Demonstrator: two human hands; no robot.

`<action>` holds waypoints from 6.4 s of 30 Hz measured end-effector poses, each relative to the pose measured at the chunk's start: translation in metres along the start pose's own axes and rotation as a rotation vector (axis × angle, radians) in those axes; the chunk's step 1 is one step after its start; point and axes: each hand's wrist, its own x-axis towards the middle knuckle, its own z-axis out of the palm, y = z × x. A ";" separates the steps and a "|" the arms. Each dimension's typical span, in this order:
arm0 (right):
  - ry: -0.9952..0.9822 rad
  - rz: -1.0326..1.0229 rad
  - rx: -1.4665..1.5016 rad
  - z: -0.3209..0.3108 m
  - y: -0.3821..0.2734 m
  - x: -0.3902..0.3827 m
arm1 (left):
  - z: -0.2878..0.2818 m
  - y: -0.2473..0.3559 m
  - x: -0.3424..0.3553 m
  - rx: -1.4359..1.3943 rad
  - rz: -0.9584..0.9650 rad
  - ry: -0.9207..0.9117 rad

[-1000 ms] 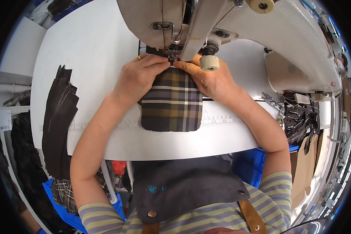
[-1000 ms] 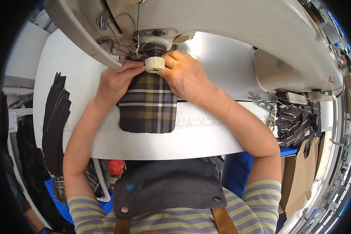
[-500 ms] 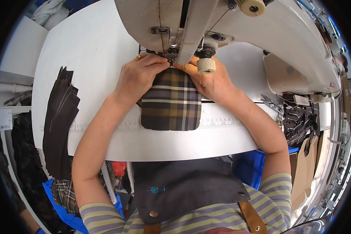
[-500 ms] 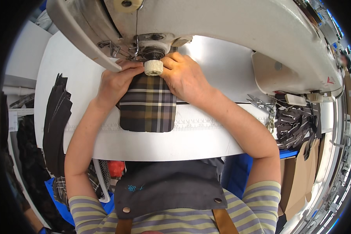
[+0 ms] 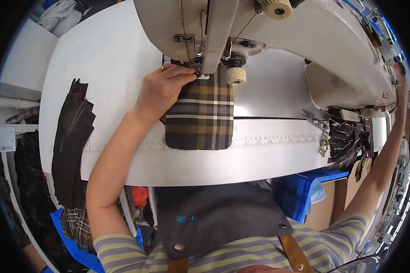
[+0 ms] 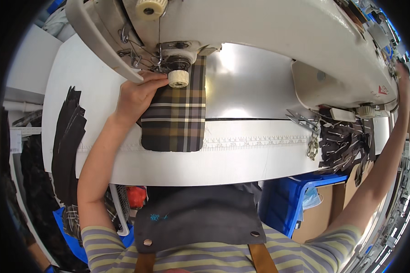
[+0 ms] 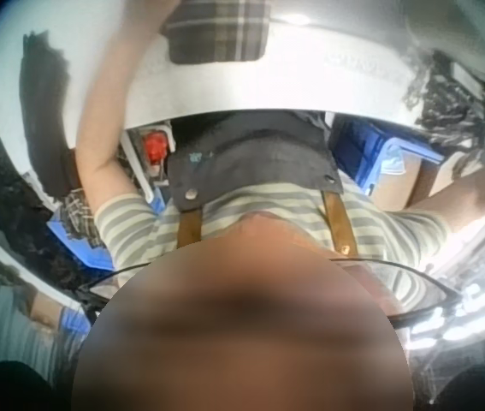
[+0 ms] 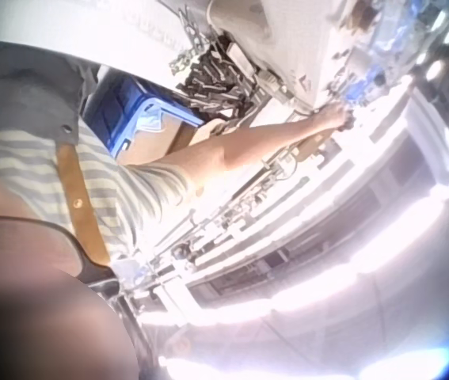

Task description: Sewing a zipper onto a piece of plaid leather or fabric material.

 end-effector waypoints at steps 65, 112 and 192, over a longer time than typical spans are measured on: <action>-0.461 -0.276 0.598 0.154 -0.362 -0.244 | 0.126 -0.147 0.107 0.026 -0.917 -0.146; -0.485 -0.357 1.011 0.097 -0.373 -0.314 | -0.044 0.157 -0.101 0.065 -0.121 -0.379; -0.363 -0.911 1.146 0.096 -0.526 -0.354 | -0.137 0.074 -0.113 -1.653 -0.555 0.903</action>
